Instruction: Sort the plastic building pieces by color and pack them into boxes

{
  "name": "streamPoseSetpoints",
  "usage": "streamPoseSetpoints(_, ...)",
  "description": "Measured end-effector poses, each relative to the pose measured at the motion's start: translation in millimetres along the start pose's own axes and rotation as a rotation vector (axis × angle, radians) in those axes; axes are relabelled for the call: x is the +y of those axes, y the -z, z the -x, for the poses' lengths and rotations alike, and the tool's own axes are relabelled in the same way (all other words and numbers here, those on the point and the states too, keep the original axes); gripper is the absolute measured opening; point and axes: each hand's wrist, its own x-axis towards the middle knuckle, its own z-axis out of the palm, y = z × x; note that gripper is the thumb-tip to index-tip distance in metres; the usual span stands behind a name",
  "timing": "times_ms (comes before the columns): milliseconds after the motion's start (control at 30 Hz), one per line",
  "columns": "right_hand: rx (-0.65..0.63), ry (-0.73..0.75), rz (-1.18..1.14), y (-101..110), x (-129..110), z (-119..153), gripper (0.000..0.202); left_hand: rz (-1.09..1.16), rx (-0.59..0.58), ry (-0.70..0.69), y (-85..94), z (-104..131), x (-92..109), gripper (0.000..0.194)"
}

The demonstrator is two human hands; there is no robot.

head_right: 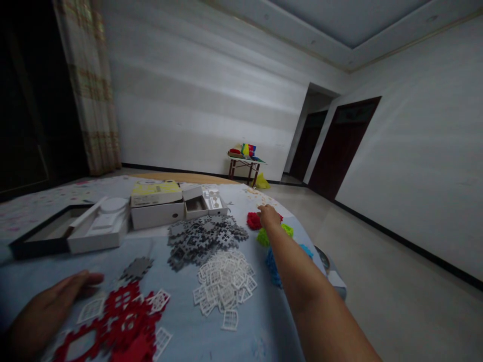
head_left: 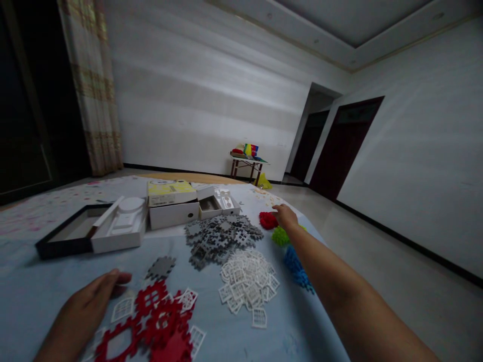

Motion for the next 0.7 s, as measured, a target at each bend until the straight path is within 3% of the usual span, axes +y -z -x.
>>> streamPoseSetpoints(133,-0.005,0.028,-0.028,-10.7,2.1,11.7,0.024,-0.011,-0.009,-0.001,1.0,4.3,4.9,0.044)
streamPoseSetpoints(300,0.063,0.098,-0.109,-5.9,-11.8,21.6,0.025,-0.051,-0.024,-0.016,1.8,6.9,6.4,0.044)
streamPoseSetpoints(500,0.082,0.365,-0.448,-4.9,-66.1,67.1,0.021,-0.063,-0.014,-0.081,1.6,14.6,11.7,0.044)
streamPoseSetpoints(700,-0.079,0.54,-0.646,-10.9,-113.0,134.9,0.017,-0.028,0.031,-0.114,1.6,19.6,12.6,0.044)
